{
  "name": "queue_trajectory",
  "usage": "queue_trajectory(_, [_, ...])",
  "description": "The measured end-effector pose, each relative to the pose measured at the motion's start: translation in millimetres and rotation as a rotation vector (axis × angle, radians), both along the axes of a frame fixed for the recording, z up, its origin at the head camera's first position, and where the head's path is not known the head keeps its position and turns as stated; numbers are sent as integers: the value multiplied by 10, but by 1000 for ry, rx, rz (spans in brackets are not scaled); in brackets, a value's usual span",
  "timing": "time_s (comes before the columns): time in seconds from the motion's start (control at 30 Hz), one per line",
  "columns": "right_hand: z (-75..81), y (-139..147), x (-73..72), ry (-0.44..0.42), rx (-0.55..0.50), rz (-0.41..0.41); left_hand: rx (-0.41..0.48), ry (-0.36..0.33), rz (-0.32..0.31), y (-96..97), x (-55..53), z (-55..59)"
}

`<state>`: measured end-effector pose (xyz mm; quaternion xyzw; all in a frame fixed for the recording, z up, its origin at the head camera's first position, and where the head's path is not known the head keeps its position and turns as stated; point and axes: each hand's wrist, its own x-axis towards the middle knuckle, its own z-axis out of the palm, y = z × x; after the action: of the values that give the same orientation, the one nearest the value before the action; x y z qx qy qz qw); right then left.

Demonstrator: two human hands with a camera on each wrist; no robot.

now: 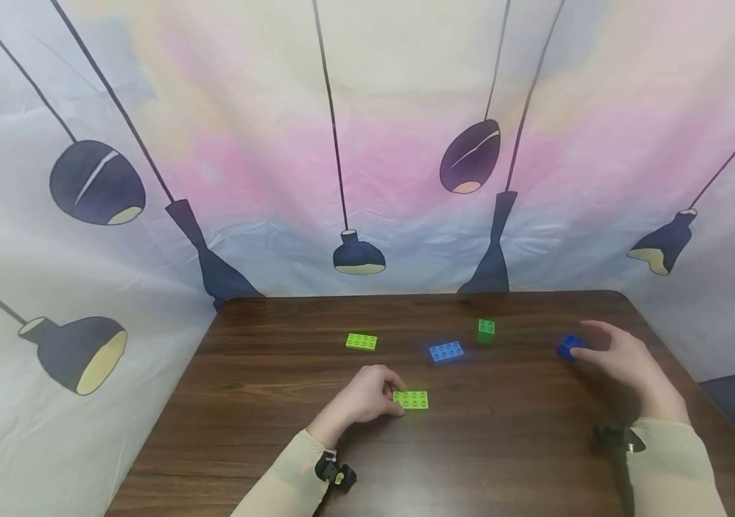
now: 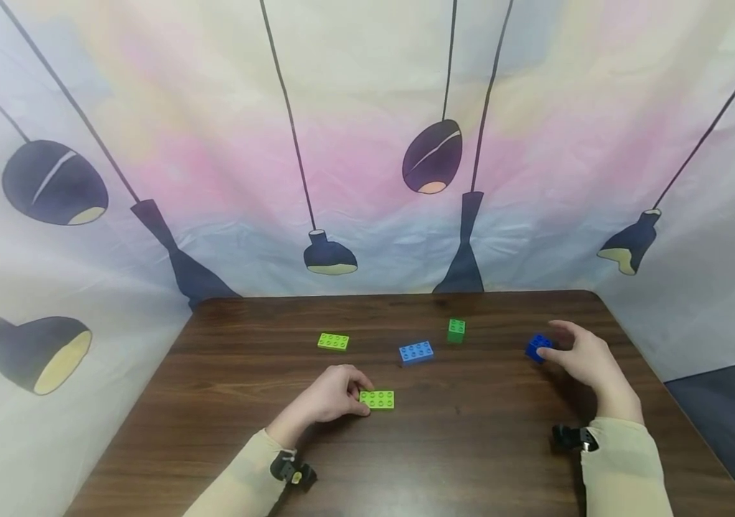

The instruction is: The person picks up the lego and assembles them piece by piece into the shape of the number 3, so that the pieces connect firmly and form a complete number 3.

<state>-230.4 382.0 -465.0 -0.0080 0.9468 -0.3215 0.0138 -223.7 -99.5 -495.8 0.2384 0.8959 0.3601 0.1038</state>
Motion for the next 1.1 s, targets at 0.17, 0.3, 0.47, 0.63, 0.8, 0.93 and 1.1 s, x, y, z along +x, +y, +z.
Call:
queue_trajectory(0.17, [-142, 4, -13, -6, -46, -4, -3, 5, -8, 2, 14, -12])
queue_trajectory(0.3, [-205, -3, -31, -7, -42, -3, -2, 9, -14, 10, 7, -12])
queue_trajectory(0.47, [-221, -17, -53, -13, -22, -3, -5, 15, -5, 13, -13, -4])
queue_trajectory(0.63, [-249, -15, -74, -31, -11, -11, -16, -1, -5, 6, -16, -10])
queue_trajectory(0.8, [-246, -5, -100, -24, -20, -20, -2, 7, -7, 3, -26, 6])
queue_trajectory(0.93, [-231, -7, -96, -24, -12, -26, -4, 3, -6, 10, -33, 10])
queue_trajectory(1.1, [-255, -9, -87, -24, -19, -34, -12, -13, 3, 7, -25, -5])
